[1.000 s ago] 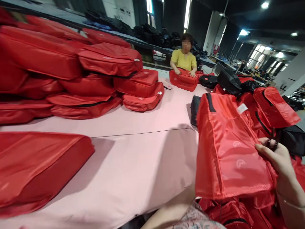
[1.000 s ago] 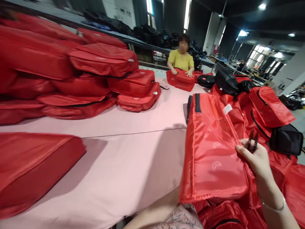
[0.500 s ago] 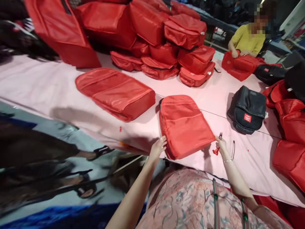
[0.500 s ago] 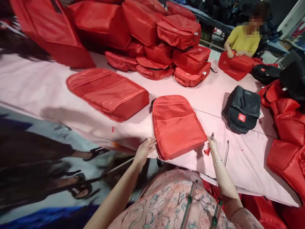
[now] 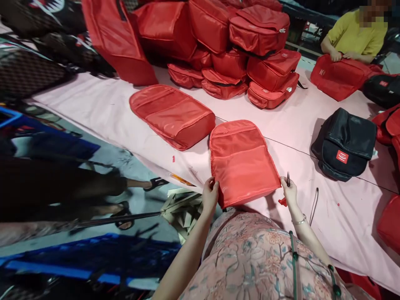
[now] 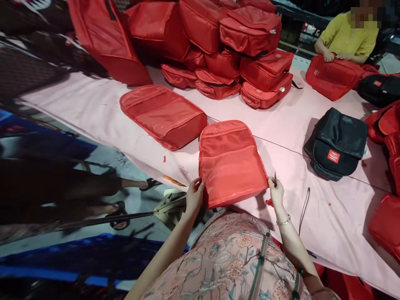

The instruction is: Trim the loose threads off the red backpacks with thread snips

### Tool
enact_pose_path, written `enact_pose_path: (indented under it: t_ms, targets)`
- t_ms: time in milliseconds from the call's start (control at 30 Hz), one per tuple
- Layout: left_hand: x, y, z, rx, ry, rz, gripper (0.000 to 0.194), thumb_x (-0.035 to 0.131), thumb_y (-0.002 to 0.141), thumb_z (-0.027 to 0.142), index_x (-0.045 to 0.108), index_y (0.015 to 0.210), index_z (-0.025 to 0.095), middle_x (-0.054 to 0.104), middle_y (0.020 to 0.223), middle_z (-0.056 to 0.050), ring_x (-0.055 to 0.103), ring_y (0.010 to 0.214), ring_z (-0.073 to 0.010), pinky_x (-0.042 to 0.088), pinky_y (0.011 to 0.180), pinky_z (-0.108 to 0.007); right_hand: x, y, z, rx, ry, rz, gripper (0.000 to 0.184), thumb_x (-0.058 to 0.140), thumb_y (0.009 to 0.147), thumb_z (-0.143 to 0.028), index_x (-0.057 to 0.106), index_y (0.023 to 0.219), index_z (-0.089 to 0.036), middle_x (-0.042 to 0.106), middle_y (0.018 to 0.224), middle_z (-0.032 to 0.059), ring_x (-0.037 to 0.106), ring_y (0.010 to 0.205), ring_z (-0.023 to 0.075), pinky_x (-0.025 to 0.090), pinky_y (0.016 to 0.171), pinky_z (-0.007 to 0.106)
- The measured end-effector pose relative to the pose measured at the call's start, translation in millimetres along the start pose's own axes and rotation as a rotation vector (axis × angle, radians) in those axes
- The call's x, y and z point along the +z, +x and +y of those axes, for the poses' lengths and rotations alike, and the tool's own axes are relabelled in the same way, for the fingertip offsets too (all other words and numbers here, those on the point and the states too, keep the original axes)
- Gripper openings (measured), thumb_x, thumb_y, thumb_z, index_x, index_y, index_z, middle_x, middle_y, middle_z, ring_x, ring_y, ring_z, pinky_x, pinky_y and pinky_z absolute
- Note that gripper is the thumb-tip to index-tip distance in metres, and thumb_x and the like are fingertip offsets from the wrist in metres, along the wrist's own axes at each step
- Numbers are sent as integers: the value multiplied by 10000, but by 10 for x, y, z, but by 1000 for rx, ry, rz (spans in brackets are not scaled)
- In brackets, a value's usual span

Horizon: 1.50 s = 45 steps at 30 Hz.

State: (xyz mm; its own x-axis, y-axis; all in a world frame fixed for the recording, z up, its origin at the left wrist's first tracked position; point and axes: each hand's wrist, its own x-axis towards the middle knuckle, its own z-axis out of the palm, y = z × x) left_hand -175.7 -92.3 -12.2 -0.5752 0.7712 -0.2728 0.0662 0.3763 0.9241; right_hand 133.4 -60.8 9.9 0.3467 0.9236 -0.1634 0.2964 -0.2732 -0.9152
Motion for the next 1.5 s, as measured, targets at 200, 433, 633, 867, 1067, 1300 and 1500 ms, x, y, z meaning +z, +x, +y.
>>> enact_pose_path:
  t_ms: [200,433,633,867,1067,1300,1500]
  targets:
    - [328,-340,140,-51,129,-27,300,539,797,304,530,1061,162,624,987,-89,622,851,-196,495,794,-358,12,-354,-134,-470,-239,70,348,525,833,-411,626,1059,-167,599,1092,113,538,1052,213,420,948,407]
    - [673,-557,305,276,157,-591,197,516,816,214,629,973,177,657,915,-65,625,771,-161,509,729,-305,-39,-555,-153,-619,-332,-63,277,508,866,-341,621,1078,-203,600,1069,89,564,1014,190,468,913,374]
    - [752,42,473,893,607,-557,234,484,846,188,613,1042,190,619,1076,-80,527,1023,-215,414,914,-364,-319,-465,132,-488,-575,67,372,494,861,-377,583,1162,-177,554,1152,120,537,1055,221,470,890,377]
    - [1314,142,494,1139,918,-706,230,447,849,132,599,1010,193,596,992,-90,502,939,-212,399,814,-340,-453,-320,315,-411,-669,191,328,460,862,-309,607,1119,-167,571,1097,117,555,971,212,467,821,339]
    - [1404,110,421,1156,937,-685,203,415,871,170,613,909,193,580,864,-80,488,857,-212,395,750,-320,-519,-22,406,-405,-691,193,300,383,823,-133,662,930,-154,615,905,102,562,792,185,451,691,290]
    - [1288,-331,240,1012,859,-665,150,462,864,223,599,906,178,590,871,-84,510,868,-221,411,764,-326,-686,411,216,-427,-604,64,202,447,833,-236,636,824,-166,630,867,97,569,808,199,454,722,304]
    - [1260,-579,283,860,671,-672,213,526,842,380,616,906,197,605,886,-51,537,862,-184,428,791,-299,-469,130,19,-386,-505,-30,266,433,863,-322,584,1015,-165,646,976,100,591,890,207,458,776,317]
